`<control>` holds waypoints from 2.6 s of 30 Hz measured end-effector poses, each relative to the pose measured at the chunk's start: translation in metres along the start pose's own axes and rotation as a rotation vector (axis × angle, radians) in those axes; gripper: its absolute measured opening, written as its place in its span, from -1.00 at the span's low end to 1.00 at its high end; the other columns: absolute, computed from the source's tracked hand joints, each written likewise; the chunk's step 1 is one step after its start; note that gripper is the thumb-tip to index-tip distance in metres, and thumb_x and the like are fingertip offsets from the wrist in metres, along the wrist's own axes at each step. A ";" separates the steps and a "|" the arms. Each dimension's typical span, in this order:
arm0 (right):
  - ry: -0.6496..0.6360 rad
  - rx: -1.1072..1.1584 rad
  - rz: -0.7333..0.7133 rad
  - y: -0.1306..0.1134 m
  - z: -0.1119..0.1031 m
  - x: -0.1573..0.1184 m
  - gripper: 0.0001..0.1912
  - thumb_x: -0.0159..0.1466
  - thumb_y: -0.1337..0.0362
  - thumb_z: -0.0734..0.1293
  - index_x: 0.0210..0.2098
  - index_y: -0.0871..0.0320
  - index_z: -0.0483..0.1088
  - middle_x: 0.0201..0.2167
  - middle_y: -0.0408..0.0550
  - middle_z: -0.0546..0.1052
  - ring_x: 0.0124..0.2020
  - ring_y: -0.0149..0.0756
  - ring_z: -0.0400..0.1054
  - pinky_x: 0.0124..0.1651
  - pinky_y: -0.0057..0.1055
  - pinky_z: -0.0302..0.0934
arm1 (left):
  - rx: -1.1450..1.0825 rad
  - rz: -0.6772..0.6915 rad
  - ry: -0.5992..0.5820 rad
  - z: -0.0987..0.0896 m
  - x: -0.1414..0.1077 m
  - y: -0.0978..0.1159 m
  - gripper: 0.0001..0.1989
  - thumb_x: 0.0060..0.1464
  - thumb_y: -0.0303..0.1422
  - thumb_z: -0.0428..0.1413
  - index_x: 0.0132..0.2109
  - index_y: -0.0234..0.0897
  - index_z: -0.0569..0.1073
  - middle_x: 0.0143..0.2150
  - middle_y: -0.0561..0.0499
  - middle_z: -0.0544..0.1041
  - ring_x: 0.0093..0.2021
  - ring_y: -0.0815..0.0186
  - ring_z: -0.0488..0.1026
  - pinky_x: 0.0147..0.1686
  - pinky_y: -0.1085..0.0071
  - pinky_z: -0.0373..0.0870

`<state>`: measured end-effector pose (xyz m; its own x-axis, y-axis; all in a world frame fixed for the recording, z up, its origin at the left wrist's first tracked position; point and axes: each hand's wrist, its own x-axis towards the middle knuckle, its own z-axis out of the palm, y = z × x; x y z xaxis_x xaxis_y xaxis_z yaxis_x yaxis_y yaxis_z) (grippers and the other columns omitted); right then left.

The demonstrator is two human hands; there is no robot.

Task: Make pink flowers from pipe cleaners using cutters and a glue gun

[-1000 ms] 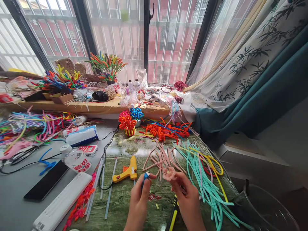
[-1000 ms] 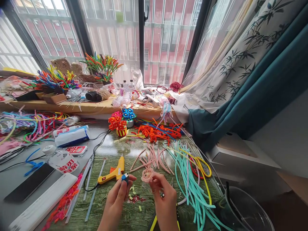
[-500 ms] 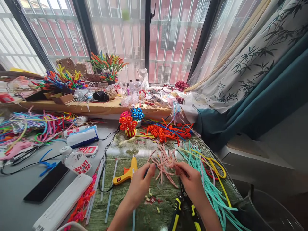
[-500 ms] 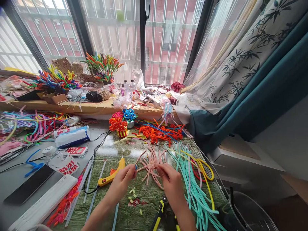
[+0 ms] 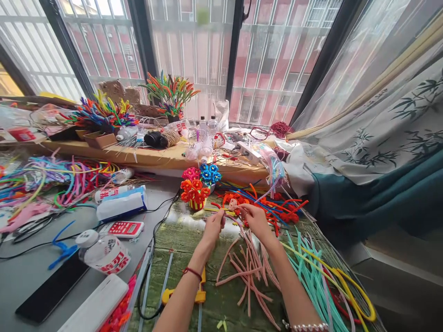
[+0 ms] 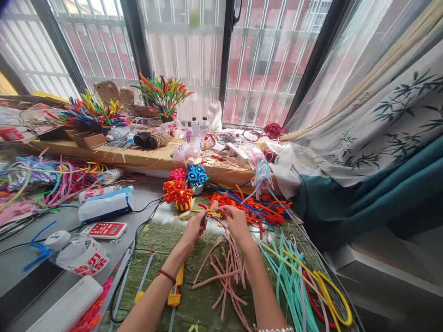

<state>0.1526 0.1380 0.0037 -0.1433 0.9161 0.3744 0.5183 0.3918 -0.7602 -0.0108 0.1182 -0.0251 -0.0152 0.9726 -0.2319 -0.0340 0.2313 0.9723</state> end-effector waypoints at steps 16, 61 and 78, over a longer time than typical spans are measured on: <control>-0.154 0.049 -0.082 0.041 0.014 0.056 -0.73 0.29 0.18 0.24 -0.33 0.16 0.53 -0.36 0.00 0.61 -0.29 -0.13 0.46 -0.23 -0.34 0.28 | 0.027 0.048 -0.111 -0.028 0.061 -0.003 -0.65 0.25 -0.13 0.01 -0.26 -0.36 0.44 -0.41 0.09 0.46 -0.48 0.43 0.41 -0.46 0.44 0.40; -0.217 -0.205 -0.192 0.044 0.010 0.076 -0.75 0.30 0.32 0.22 -0.37 0.08 0.53 -0.40 -0.02 0.57 -0.34 -0.16 0.41 -0.25 -0.33 0.20 | 0.118 0.133 -0.266 -0.050 0.077 -0.012 -0.66 0.24 -0.13 0.01 -0.25 -0.35 0.44 -0.35 0.06 0.47 -0.41 0.39 0.43 -0.37 0.38 0.41; -0.225 -0.104 -0.183 0.047 0.012 0.075 -0.77 0.25 0.29 0.26 -0.46 0.09 0.52 -0.42 -0.01 0.54 -0.35 -0.16 0.39 -0.25 -0.30 0.22 | 0.261 0.170 -0.182 -0.054 0.081 -0.009 -0.63 0.25 -0.10 -0.02 -0.25 -0.34 0.46 -0.29 0.02 0.51 -0.30 0.32 0.46 -0.23 0.28 0.41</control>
<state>0.1558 0.2257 -0.0103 -0.4191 0.8317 0.3642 0.5483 0.5515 -0.6286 -0.0657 0.1935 -0.0541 0.1803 0.9804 -0.0797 0.2109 0.0406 0.9767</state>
